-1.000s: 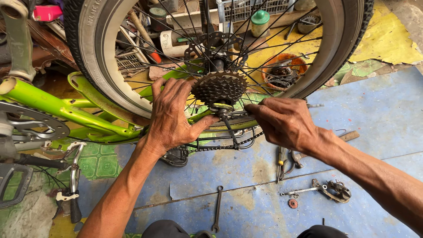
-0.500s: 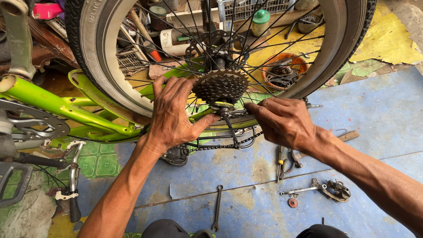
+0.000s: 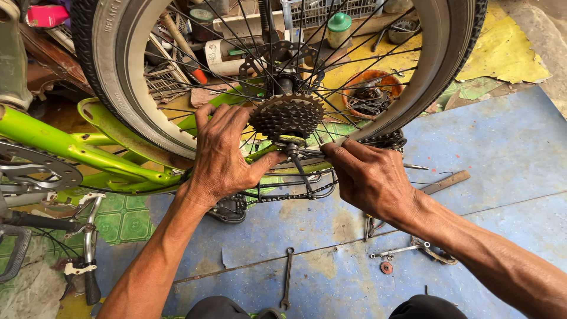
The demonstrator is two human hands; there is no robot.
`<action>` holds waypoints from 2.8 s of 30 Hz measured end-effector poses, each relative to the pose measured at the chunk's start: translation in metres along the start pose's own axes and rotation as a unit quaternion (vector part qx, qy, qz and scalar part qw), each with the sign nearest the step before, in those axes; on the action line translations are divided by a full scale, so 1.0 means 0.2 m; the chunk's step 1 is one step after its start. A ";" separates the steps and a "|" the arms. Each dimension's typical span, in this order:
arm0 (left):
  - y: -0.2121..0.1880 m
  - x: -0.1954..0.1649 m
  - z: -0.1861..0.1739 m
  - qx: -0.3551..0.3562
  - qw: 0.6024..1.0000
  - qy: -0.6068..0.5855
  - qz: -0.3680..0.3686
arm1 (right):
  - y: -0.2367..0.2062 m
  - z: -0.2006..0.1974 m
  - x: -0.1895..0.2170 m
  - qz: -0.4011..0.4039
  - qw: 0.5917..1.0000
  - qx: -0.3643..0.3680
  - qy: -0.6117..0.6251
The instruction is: The person adjusts the rear derailleur and chain on a green bicycle using a screwdriver and wrench. They rotate the wheel, tighten bolts, and align the chain across the cassette while seated on the floor.
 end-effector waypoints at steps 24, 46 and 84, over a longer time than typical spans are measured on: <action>0.04 0.04 -0.01 0.074 0.996 0.035 0.021 | -0.03 0.03 0.05 0.022 0.998 -0.045 -0.033; -0.04 0.13 0.17 -0.011 0.999 0.010 0.032 | -0.05 0.02 0.03 0.044 0.997 -0.046 -0.049; -1.75 0.16 1.06 0.430 0.859 -0.044 -0.275 | -0.07 0.01 -0.02 -0.007 0.998 -0.005 -0.069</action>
Point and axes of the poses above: each hand's wrist, its own y-axis towards the middle knuckle, its own z-axis out of the palm, x = y × z, the point moved 1 cm from there along y, towards the middle knuckle, and after that the axes turned 8 degrees about -x, right-handed, at the moved point
